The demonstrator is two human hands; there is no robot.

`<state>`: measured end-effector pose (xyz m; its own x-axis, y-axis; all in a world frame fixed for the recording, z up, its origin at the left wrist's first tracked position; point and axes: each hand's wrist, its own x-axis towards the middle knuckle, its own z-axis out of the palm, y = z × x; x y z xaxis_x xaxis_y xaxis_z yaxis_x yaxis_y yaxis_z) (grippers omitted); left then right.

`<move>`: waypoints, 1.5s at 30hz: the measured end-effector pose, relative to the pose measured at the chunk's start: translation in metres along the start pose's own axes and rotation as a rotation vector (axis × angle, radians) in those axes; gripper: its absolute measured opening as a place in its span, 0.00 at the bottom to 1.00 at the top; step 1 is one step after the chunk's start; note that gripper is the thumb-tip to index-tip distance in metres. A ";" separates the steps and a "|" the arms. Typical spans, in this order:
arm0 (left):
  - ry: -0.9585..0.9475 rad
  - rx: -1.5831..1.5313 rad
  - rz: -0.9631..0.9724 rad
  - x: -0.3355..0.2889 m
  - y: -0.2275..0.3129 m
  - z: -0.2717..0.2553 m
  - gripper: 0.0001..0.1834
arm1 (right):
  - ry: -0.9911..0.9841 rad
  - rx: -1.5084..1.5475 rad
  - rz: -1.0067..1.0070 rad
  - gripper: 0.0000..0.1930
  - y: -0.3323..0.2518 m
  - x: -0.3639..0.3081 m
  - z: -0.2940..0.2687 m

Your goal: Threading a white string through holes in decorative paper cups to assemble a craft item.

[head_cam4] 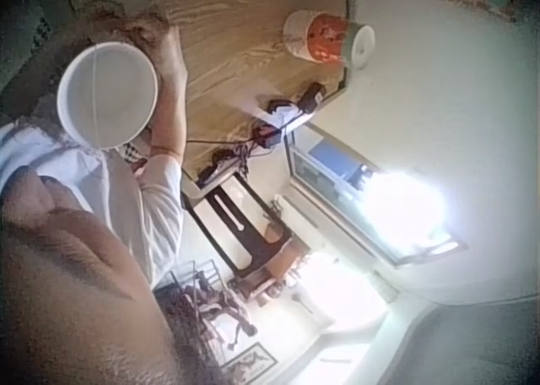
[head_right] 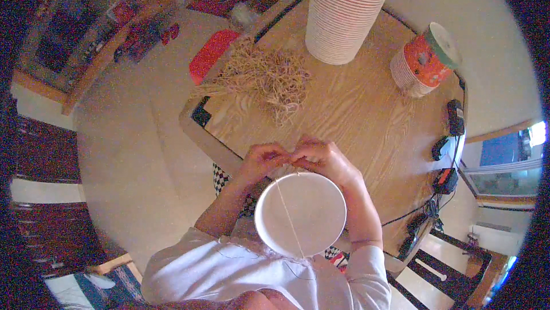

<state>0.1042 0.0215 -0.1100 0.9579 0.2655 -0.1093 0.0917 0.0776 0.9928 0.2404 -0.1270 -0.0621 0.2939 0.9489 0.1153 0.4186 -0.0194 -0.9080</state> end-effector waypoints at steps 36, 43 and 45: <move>0.107 0.262 0.121 -0.011 0.001 0.002 0.06 | -0.136 0.020 -0.161 0.06 -0.008 -0.004 -0.003; 0.134 0.323 0.082 -0.013 0.005 -0.001 0.07 | -0.254 0.079 -0.256 0.06 -0.017 -0.005 -0.009; 0.088 0.300 0.090 -0.013 0.006 -0.003 0.07 | -0.258 0.073 -0.258 0.06 -0.020 -0.006 -0.010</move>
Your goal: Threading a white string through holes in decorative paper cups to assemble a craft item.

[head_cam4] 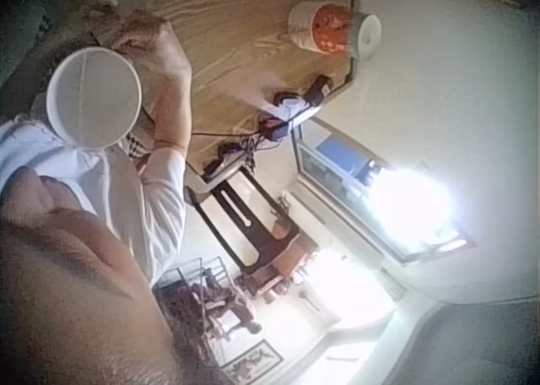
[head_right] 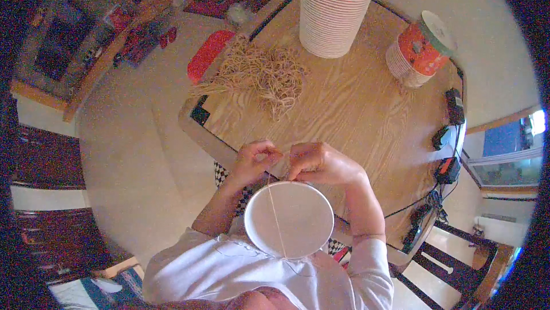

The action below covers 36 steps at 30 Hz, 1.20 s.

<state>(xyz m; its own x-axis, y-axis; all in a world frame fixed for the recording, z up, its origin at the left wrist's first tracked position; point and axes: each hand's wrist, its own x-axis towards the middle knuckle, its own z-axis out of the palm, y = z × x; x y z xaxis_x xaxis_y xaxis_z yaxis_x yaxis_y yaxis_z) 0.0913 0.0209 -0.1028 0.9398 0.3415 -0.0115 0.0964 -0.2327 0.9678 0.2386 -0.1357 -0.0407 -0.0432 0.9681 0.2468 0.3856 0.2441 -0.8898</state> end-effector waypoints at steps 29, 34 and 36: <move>-0.221 0.082 0.119 0.000 0.019 -0.005 0.07 | -0.030 -0.095 -0.040 0.05 -0.009 -0.004 -0.001; -0.061 0.001 0.089 -0.009 0.020 -0.014 0.10 | 0.213 -0.229 0.110 0.07 -0.032 -0.012 -0.008; -0.010 -0.135 -0.061 -0.013 0.023 -0.031 0.13 | 0.277 -0.272 0.135 0.05 -0.056 -0.013 -0.014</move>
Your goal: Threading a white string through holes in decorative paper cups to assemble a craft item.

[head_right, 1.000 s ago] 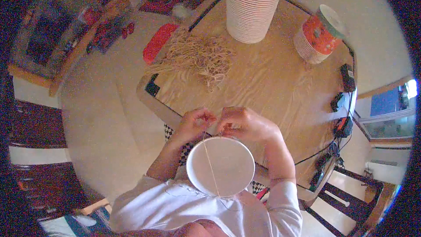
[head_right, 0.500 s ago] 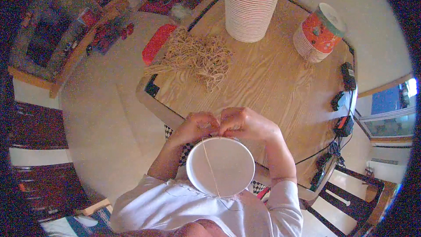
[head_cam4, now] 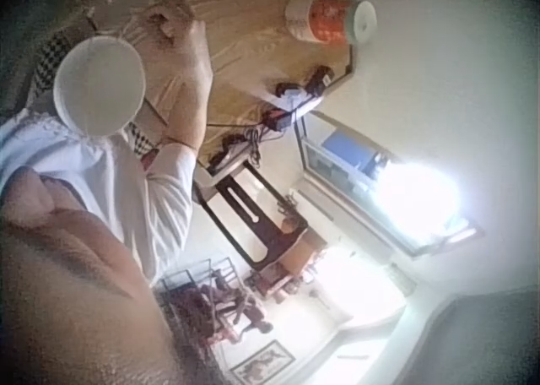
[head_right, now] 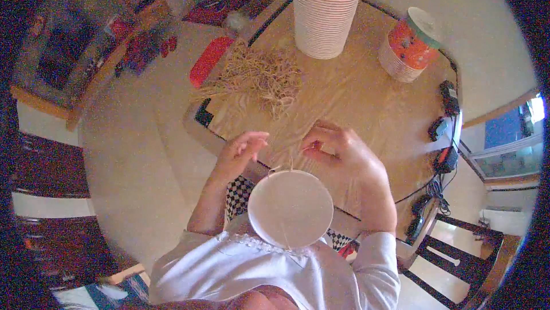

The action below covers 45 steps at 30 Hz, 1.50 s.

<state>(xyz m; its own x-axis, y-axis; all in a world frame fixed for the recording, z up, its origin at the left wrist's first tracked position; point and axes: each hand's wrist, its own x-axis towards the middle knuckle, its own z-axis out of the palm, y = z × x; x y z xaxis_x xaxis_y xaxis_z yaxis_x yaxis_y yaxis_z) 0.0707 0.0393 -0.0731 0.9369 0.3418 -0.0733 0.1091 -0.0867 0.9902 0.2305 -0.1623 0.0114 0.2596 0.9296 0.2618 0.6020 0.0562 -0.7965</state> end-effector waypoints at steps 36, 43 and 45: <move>0.106 0.359 0.259 -0.078 0.054 -0.022 0.24 | 0.147 0.716 0.619 0.15 0.030 -0.076 0.034; -0.001 0.613 0.709 -0.061 0.056 -0.014 0.28 | 0.318 0.474 0.335 0.21 0.030 -0.053 0.002; 0.015 0.625 0.736 -0.058 0.052 -0.011 0.29 | 0.305 0.042 0.325 0.29 0.010 -0.041 -0.007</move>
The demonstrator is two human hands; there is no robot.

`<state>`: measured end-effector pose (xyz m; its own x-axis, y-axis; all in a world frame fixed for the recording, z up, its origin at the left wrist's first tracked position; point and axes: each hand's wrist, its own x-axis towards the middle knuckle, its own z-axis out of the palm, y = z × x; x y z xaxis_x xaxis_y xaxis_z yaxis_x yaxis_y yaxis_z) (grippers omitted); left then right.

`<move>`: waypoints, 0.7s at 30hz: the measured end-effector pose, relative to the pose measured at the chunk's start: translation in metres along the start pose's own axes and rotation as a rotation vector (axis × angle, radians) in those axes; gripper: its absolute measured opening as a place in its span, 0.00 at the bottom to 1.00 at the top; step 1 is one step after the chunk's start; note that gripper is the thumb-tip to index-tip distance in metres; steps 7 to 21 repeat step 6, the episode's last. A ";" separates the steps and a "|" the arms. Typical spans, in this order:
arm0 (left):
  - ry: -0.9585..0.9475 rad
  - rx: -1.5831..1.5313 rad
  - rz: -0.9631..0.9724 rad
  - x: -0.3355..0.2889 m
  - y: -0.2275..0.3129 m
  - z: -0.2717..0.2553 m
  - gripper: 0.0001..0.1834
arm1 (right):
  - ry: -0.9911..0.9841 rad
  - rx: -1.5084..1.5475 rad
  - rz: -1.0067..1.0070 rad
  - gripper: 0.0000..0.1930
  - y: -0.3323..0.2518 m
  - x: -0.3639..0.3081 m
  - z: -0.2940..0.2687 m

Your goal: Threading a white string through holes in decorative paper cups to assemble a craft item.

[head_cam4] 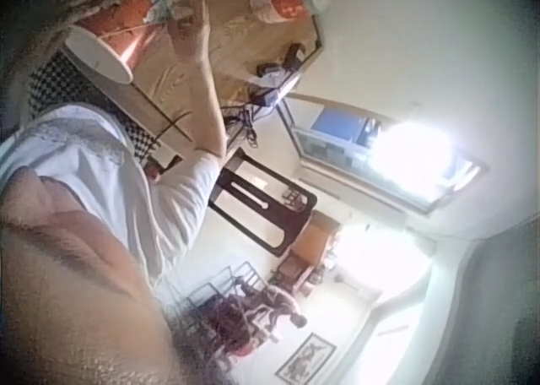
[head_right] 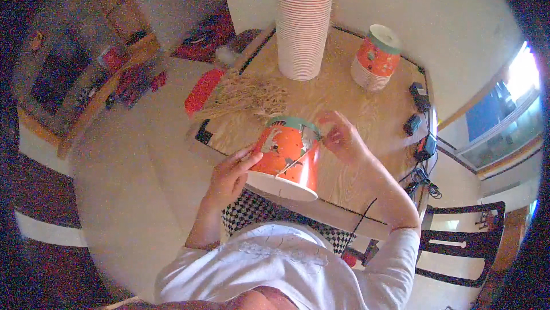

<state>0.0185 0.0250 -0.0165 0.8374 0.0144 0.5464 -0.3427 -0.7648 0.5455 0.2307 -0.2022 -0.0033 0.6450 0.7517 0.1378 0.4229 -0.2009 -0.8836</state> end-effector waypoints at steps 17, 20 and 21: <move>-0.066 -0.042 -0.122 0.004 -0.011 0.021 0.30 | -0.271 -0.254 0.071 0.35 -0.016 0.019 -0.026; -0.066 -0.042 -0.122 0.004 -0.011 0.021 0.30 | -0.271 -0.254 0.071 0.35 -0.016 0.019 -0.026; -0.066 -0.042 -0.122 0.004 -0.011 0.021 0.30 | -0.271 -0.254 0.071 0.35 -0.016 0.019 -0.026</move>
